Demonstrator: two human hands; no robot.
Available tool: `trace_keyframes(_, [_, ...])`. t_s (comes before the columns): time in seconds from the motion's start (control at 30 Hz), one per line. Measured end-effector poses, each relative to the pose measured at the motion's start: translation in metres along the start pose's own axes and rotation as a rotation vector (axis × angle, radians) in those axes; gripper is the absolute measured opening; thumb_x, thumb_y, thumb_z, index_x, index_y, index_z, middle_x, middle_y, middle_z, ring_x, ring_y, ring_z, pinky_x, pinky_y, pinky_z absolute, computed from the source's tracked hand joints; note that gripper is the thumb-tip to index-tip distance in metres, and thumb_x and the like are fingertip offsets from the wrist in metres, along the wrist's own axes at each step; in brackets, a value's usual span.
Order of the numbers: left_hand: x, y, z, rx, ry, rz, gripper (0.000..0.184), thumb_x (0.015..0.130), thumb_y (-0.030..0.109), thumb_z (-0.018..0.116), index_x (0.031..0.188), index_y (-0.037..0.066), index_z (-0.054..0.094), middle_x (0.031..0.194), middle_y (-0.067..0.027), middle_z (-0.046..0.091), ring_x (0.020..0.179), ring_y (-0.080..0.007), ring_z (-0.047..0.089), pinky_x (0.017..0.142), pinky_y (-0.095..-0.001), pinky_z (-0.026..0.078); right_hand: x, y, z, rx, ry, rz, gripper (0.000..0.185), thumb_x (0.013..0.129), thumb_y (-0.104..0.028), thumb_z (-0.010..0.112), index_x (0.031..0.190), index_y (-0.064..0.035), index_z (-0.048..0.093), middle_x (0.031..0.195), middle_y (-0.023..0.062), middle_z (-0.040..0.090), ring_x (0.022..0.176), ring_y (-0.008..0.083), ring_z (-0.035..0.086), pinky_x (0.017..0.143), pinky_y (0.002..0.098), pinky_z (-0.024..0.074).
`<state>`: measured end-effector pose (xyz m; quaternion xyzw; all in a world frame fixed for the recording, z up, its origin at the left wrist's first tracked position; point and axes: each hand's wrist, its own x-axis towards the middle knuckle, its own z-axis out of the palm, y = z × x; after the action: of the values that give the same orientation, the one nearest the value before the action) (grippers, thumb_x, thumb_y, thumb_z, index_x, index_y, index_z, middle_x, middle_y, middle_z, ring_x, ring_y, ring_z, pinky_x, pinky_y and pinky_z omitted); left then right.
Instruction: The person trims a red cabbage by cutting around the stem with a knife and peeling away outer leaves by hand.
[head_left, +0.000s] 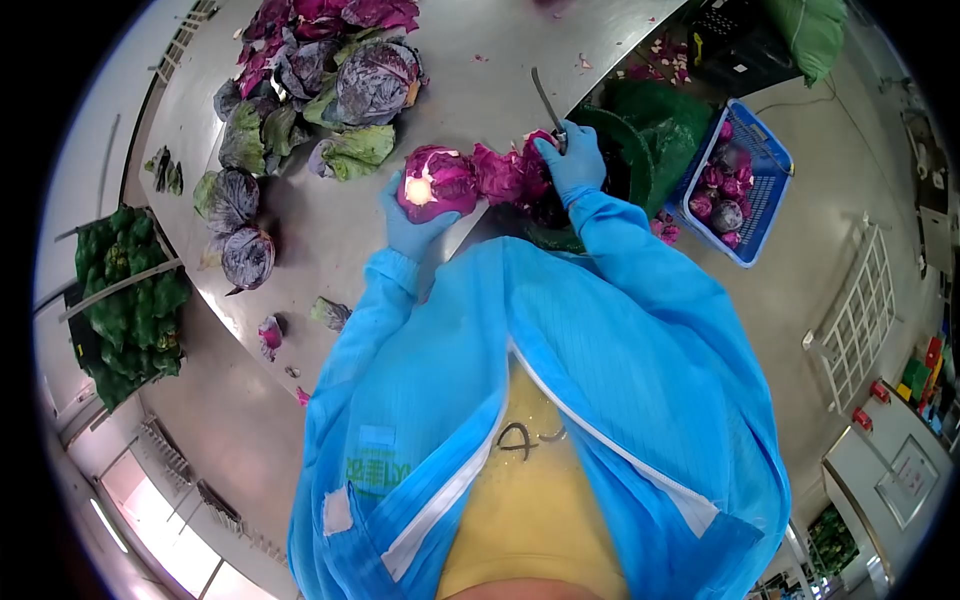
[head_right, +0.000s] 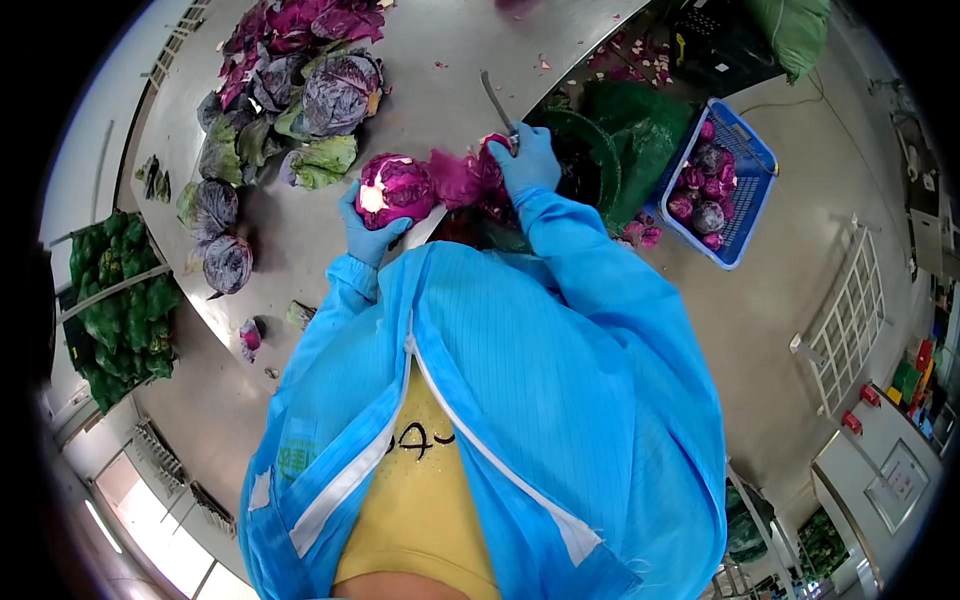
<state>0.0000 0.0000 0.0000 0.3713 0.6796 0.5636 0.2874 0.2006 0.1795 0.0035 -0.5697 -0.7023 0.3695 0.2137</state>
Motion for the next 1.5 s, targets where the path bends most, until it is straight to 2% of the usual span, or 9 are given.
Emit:
trace_keyframes(0.07, [-0.006,0.000,-0.006,-0.007,0.000,-0.022,0.105,0.054,0.017,0.088,0.136,0.004,0.024,0.131,-0.0156,0.037,0.119,-0.0263,0.044,0.099,-0.0384,0.041,-0.013,-0.020,0.011,0.121,0.097,-0.158,0.050,0.072,-0.037,0.073,0.106,-0.0045,0.059,0.098,0.0114,0.054,0.083,0.0252,0.060,0.074,0.0344,0.0491])
trace_keyframes(0.23, [-0.005,0.022,0.006,-0.256,-0.010,-0.115,0.117,0.054,0.017,0.088,0.142,0.005,0.011,0.135,-0.0170,0.033,0.121,-0.0268,0.041,0.099,-0.0393,0.040,-0.025,-0.045,0.056,0.401,-0.432,-0.177,0.061,0.072,-0.046,0.071,0.119,-0.0102,0.058,0.111,0.0156,0.058,0.104,0.0291,0.056,0.092,0.0364,0.0421])
trace_keyframes(0.3, [-0.014,0.014,0.012,-0.194,0.262,-0.036,0.121,0.056,0.020,0.087,0.143,0.004,0.006,0.138,-0.0185,0.028,0.124,-0.0275,0.037,0.101,-0.0398,0.037,-0.034,-0.055,0.051,0.726,-0.543,-0.094,0.064,0.069,-0.037,0.077,0.120,-0.0038,0.056,0.117,0.0151,0.056,0.118,0.0256,0.047,0.100,0.0346,0.0365])
trace_keyframes(0.47, [-0.013,0.016,0.012,0.077,0.386,-0.219,0.107,0.060,0.021,0.086,0.139,-0.003,0.017,0.133,-0.0196,0.035,0.121,-0.0275,0.041,0.099,-0.0354,0.039,-0.034,-0.027,0.066,0.642,-0.520,-0.287,0.084,0.064,-0.037,0.081,0.132,-0.0061,0.043,0.132,0.0146,0.046,0.122,0.0273,0.043,0.105,0.0366,0.0315])
trace_keyframes(0.63, [0.002,0.028,-0.008,-0.349,0.246,-0.484,0.075,0.068,0.022,0.079,0.125,0.000,0.036,0.116,-0.0151,0.049,0.100,-0.0274,0.056,0.083,-0.0379,0.051,-0.026,-0.026,0.061,0.372,-0.567,-0.406,0.088,0.061,-0.039,0.081,0.133,-0.0066,0.042,0.131,0.0148,0.048,0.122,0.0293,0.044,0.105,0.0369,0.0320])
trace_keyframes(1.0, [0.021,0.000,0.018,-0.681,0.033,-0.498,0.062,0.074,0.020,0.072,0.125,0.010,0.038,0.118,-0.0134,0.048,0.103,-0.0273,0.055,0.078,-0.0416,0.052,-0.015,-0.009,0.031,0.533,-0.480,0.033,0.033,0.079,-0.024,0.068,0.105,-0.0049,0.061,0.080,0.0040,0.061,0.064,0.0114,0.056,0.061,0.0262,0.0474])
trace_keyframes(1.1, [0.020,0.004,0.030,-0.587,0.040,-0.455,0.064,0.073,0.016,0.072,0.126,0.010,0.037,0.118,-0.0127,0.048,0.104,-0.0260,0.053,0.082,-0.0409,0.051,-0.012,0.002,0.041,0.401,-0.460,0.192,0.046,0.076,-0.042,0.065,0.103,-0.0045,0.063,0.102,0.0171,0.063,0.094,0.0302,0.061,0.085,0.0363,0.0466])
trace_keyframes(1.33, [0.013,0.028,0.054,-0.622,0.070,-0.410,0.064,0.072,0.019,0.072,0.126,0.012,0.039,0.119,-0.0103,0.049,0.108,-0.0277,0.051,0.091,-0.0422,0.045,-0.016,0.007,0.025,0.069,-0.281,-0.110,0.029,0.074,-0.032,0.063,0.092,-0.0084,0.064,0.088,0.0188,0.064,0.084,0.0372,0.061,0.076,0.0435,0.0488])
trace_keyframes(1.5, [0.016,0.036,0.063,-0.766,0.011,-0.510,0.059,0.074,0.017,0.068,0.124,0.014,0.037,0.119,-0.0095,0.048,0.111,-0.0294,0.049,0.096,-0.0437,0.042,-0.013,0.015,0.025,0.087,-0.200,0.039,0.025,0.072,-0.031,0.062,0.090,-0.0122,0.063,0.089,0.0166,0.064,0.085,0.0377,0.061,0.076,0.0442,0.0489])
